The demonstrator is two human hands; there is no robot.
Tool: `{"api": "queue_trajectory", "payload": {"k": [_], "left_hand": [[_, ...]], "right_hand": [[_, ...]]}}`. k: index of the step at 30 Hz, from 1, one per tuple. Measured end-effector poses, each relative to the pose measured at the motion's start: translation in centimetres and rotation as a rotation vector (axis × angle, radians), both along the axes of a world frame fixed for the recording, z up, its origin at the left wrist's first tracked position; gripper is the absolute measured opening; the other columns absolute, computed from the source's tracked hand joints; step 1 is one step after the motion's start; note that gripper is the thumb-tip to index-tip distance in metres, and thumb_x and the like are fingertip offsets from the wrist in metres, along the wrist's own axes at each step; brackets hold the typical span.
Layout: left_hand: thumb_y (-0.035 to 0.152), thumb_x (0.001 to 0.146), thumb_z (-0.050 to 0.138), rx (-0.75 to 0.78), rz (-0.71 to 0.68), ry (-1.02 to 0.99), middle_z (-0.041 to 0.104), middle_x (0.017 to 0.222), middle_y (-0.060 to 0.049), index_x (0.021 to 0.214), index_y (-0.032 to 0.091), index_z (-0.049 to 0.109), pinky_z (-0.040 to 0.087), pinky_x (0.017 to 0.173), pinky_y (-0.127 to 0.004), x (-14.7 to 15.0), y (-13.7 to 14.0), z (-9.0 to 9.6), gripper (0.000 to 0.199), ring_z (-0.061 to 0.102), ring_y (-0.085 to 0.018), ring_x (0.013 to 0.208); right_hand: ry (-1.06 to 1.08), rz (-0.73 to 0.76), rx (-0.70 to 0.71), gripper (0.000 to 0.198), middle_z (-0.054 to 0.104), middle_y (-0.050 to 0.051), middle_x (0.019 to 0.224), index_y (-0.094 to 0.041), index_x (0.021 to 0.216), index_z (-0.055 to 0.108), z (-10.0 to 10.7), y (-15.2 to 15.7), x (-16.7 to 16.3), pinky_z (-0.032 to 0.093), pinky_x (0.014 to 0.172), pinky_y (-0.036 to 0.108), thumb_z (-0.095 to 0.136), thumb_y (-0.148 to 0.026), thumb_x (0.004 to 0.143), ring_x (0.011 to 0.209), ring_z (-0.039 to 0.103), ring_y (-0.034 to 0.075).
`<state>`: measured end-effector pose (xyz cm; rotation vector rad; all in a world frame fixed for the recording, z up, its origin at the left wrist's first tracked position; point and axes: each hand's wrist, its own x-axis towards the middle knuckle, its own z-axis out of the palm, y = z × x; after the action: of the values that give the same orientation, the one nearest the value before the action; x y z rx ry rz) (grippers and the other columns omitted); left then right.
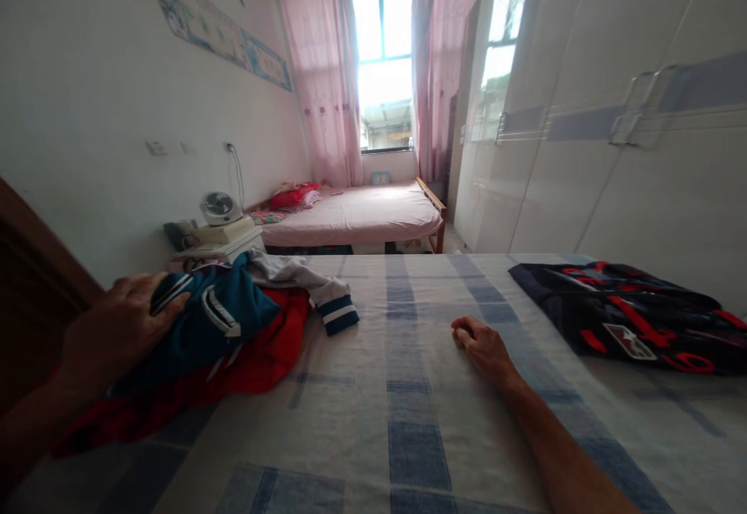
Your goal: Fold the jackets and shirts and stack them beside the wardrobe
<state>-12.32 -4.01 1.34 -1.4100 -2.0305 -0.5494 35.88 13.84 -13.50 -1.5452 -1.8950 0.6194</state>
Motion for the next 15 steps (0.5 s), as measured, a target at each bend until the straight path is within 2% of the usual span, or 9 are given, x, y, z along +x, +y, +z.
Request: {"api": "queue_trajectory", "payload": {"k": [2,4,7,9,11,15], "left_hand": [[0.040,0.088,0.044,0.049,-0.070,0.163,0.054,0.124,-0.015,0.122,0.013,0.051,0.042,0.094,-0.043,2.8,0.5,0.5,0.044,0.052,-0.030,0.113],[0.032,0.089,0.043,-0.053,-0.268,0.269,0.053,0.129,-0.014,0.115,0.015,0.058,0.039,0.099,-0.043,5.9,1.8,-0.1,0.035,0.048,-0.028,0.120],[0.020,0.085,0.048,-0.304,-0.609,0.329,0.045,0.141,-0.011,0.088,0.018,0.069,0.030,0.107,-0.046,9.7,5.2,-2.7,0.021,0.033,-0.029,0.135],[0.013,0.080,0.053,-0.419,-0.730,0.295,0.041,0.145,-0.008,0.075,0.017,0.069,0.020,0.112,-0.049,11.3,7.9,-4.7,0.018,0.023,-0.029,0.140],[0.007,0.074,0.055,-0.485,-0.768,0.250,0.044,0.144,-0.007,0.068,0.017,0.068,0.016,0.113,-0.048,12.0,10.6,-6.3,0.018,0.023,-0.027,0.140],[0.002,0.067,0.059,-0.526,-0.726,0.183,0.058,0.131,-0.003,0.062,0.019,0.066,0.026,0.110,-0.044,12.0,13.8,-8.2,0.019,0.037,-0.023,0.133]], "right_hand": [[0.002,0.000,-0.015,0.031,0.066,0.001,0.068,-0.021,0.085,0.062,-0.1,0.1,0.0,0.042,0.066,0.030,0.043,-0.042,0.070,0.068,0.061,0.020],[0.003,-0.002,-0.025,0.033,0.067,0.001,0.069,-0.021,0.086,0.062,-0.2,0.2,0.1,0.042,0.067,0.030,0.043,-0.042,0.070,0.069,0.061,0.020],[-0.006,-0.001,-0.024,0.033,0.067,0.002,0.070,-0.021,0.086,0.062,0.0,0.0,0.0,0.042,0.067,0.031,0.042,-0.042,0.071,0.069,0.061,0.020],[-0.004,0.001,-0.023,0.032,0.067,0.001,0.070,-0.021,0.085,0.061,0.2,-0.1,0.0,0.043,0.068,0.031,0.042,-0.042,0.071,0.068,0.061,0.020],[0.008,0.004,-0.019,0.031,0.067,0.001,0.069,-0.021,0.085,0.061,0.2,-0.2,0.0,0.043,0.068,0.031,0.041,-0.042,0.071,0.068,0.061,0.020],[0.017,0.013,-0.015,0.031,0.067,0.001,0.070,-0.022,0.085,0.060,0.0,-0.1,0.2,0.043,0.071,0.032,0.041,-0.044,0.072,0.071,0.062,0.021]]}}
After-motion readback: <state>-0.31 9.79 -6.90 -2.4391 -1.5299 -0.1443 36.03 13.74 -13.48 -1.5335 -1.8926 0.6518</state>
